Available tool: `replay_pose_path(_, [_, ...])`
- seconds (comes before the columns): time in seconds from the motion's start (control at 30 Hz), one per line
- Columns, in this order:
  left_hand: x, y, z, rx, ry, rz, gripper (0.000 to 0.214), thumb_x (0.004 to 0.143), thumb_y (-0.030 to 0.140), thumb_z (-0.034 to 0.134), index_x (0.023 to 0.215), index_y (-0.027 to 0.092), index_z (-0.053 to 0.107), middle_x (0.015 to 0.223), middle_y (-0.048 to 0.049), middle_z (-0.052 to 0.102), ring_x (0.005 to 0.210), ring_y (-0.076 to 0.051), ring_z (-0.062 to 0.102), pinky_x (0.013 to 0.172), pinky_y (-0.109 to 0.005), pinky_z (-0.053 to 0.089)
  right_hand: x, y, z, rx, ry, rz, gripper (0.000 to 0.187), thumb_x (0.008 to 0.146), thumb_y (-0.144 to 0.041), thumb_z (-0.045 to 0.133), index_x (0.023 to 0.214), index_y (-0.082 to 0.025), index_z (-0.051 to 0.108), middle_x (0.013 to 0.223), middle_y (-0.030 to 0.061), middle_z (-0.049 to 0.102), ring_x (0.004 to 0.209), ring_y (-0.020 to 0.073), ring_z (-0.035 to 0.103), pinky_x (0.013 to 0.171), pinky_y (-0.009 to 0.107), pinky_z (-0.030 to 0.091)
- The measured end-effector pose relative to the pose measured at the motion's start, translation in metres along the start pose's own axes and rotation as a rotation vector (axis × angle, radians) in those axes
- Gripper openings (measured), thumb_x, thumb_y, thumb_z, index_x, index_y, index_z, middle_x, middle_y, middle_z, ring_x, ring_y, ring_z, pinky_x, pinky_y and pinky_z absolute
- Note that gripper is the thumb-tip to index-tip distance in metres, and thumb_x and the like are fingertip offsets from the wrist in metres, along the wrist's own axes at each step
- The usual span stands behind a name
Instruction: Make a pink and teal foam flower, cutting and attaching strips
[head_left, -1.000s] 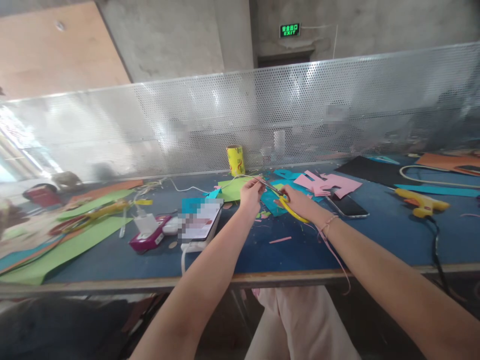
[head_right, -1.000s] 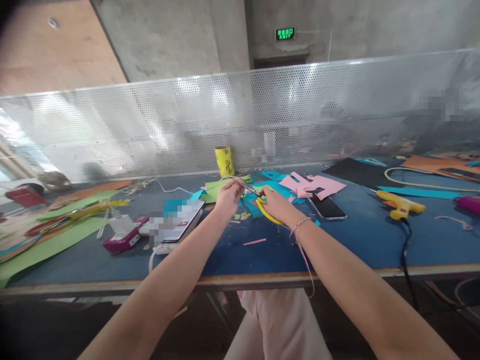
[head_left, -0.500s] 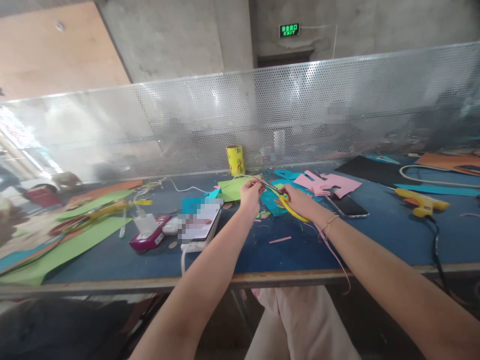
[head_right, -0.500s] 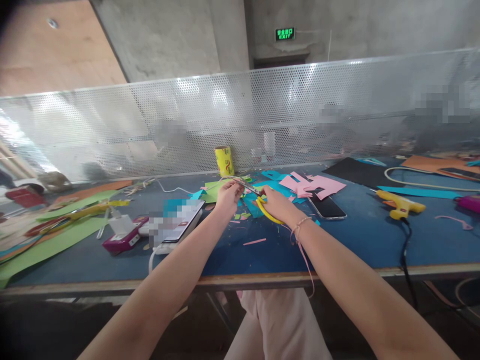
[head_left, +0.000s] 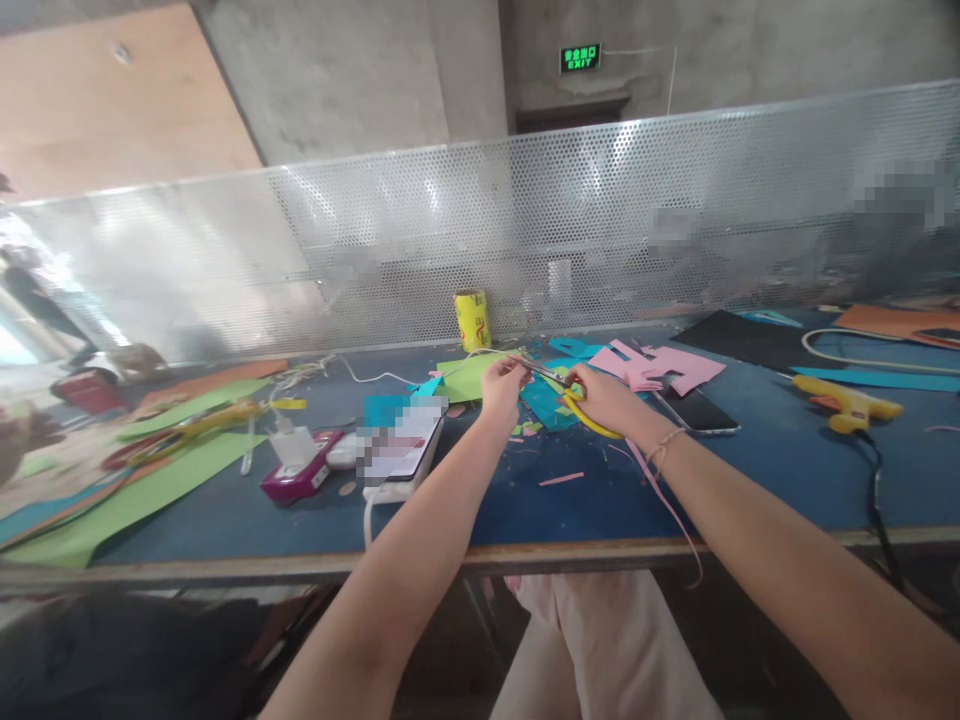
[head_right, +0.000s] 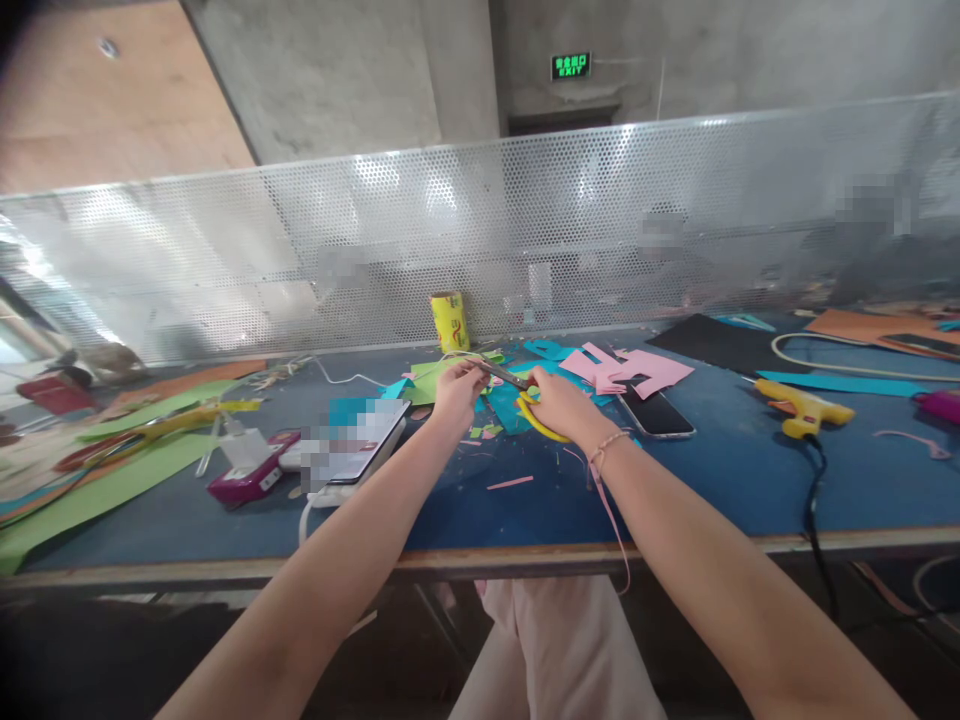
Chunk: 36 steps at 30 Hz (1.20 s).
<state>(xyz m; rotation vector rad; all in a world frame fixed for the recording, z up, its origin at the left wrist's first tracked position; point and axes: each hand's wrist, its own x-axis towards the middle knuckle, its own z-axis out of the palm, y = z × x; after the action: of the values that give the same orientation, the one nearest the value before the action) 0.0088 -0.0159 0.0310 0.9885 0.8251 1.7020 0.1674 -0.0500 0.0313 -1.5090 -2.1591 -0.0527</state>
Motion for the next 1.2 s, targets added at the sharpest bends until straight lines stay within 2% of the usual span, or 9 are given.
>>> replay_pose_path(0.43, [-0.0038, 0.0034, -0.0001, -0.069, 0.009, -0.097, 0.013, 0.058, 0.006, 0.061, 0.054, 0.012, 0.050, 0.055, 0.0024, 0.053, 0.054, -0.005, 0.054, 0.064, -0.022, 0.046, 0.0003, 0.0026, 0.0007, -0.038, 0.013, -0.023, 0.032, 0.076, -0.042, 0.053, 0.098, -0.019, 0.054, 0.090, 0.0104, 0.064, 0.078, 0.0225, 0.059, 0.061, 0.027, 0.037])
replay_pose_path(0.7, [-0.0020, 0.0010, -0.0005, -0.131, 0.019, -0.147, 0.014, 0.058, 0.003, 0.062, 0.053, 0.012, 0.052, 0.050, 0.0031, 0.051, 0.051, -0.005, 0.054, 0.061, -0.019, 0.046, 0.0016, 0.0046, -0.0003, -0.039, 0.012, -0.047, 0.032, 0.076, -0.042, 0.053, 0.098, -0.020, 0.058, 0.088, 0.0085, 0.066, 0.081, 0.0210, 0.060, 0.065, 0.026, 0.039])
replay_pose_path(0.9, [-0.0017, 0.0012, -0.0007, -0.127, 0.043, -0.188, 0.014, 0.059, 0.003, 0.062, 0.053, 0.012, 0.053, 0.050, 0.0020, 0.052, 0.052, -0.006, 0.055, 0.062, -0.019, 0.046, 0.0007, 0.0030, -0.0038, -0.071, 0.028, -0.052, 0.030, 0.076, -0.040, 0.054, 0.097, -0.020, 0.060, 0.086, 0.0080, 0.067, 0.077, 0.0199, 0.060, 0.061, 0.025, 0.039])
replay_pose_path(1.2, [-0.0006, -0.0002, -0.0032, -0.117, 0.019, -0.176, 0.015, 0.059, 0.004, 0.063, 0.053, 0.012, 0.052, 0.051, 0.0027, 0.052, 0.052, -0.005, 0.054, 0.063, -0.020, 0.046, -0.0006, 0.0022, -0.0040, -0.063, 0.058, -0.050, 0.028, 0.073, -0.040, 0.057, 0.093, -0.021, 0.063, 0.081, 0.0071, 0.067, 0.071, 0.0198, 0.060, 0.057, 0.025, 0.037])
